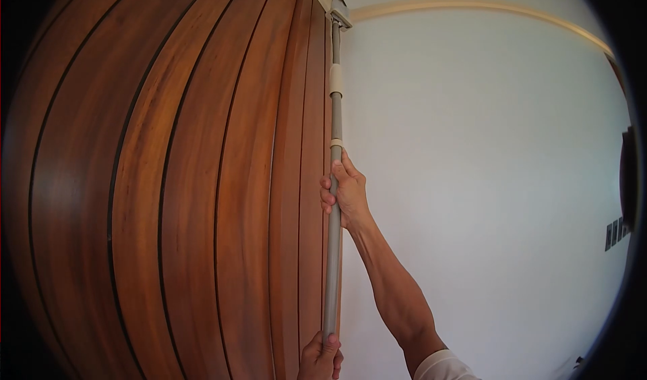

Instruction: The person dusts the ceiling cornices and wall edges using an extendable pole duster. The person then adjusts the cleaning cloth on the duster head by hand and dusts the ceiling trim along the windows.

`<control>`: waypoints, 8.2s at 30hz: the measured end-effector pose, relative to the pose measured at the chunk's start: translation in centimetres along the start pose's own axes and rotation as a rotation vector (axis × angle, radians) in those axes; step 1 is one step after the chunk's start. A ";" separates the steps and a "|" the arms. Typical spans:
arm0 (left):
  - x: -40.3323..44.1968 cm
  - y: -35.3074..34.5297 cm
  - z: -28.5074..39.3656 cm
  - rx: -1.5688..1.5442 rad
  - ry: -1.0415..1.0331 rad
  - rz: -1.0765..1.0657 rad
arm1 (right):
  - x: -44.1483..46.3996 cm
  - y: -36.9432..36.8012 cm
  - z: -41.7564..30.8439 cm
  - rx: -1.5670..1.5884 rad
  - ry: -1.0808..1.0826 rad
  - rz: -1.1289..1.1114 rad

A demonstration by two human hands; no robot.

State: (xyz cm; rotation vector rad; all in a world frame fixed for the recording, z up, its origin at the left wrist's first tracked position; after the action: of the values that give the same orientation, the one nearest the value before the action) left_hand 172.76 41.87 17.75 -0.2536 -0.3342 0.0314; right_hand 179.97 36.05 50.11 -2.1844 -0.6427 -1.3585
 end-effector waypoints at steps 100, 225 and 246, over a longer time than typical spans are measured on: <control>11.7 -5.2 14.3 0.256 -0.426 0.184 | 6.3 2.8 0.4 0.189 -0.022 0.015; 8.5 -7.0 21.8 0.564 -0.356 0.605 | 10.1 -0.3 -2.3 0.734 -0.050 -0.091; 12.0 -5.9 22.1 0.449 -0.370 0.367 | 12.0 0.8 -2.6 0.469 0.055 -0.026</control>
State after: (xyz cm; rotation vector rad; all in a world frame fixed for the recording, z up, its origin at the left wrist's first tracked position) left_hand 176.73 42.34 43.25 0.1436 -0.6330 0.5149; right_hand 183.43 35.43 61.96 -1.7629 -0.8708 -1.1360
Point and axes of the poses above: each hand's wrist, its own x-axis towards the middle knuckle, its own y-axis out of the back of the hand, z = x × y, the point moved 8 cm from there along x, towards the middle knuckle, and after that the axes turned 7 degrees about y, right-handed, at the moved point
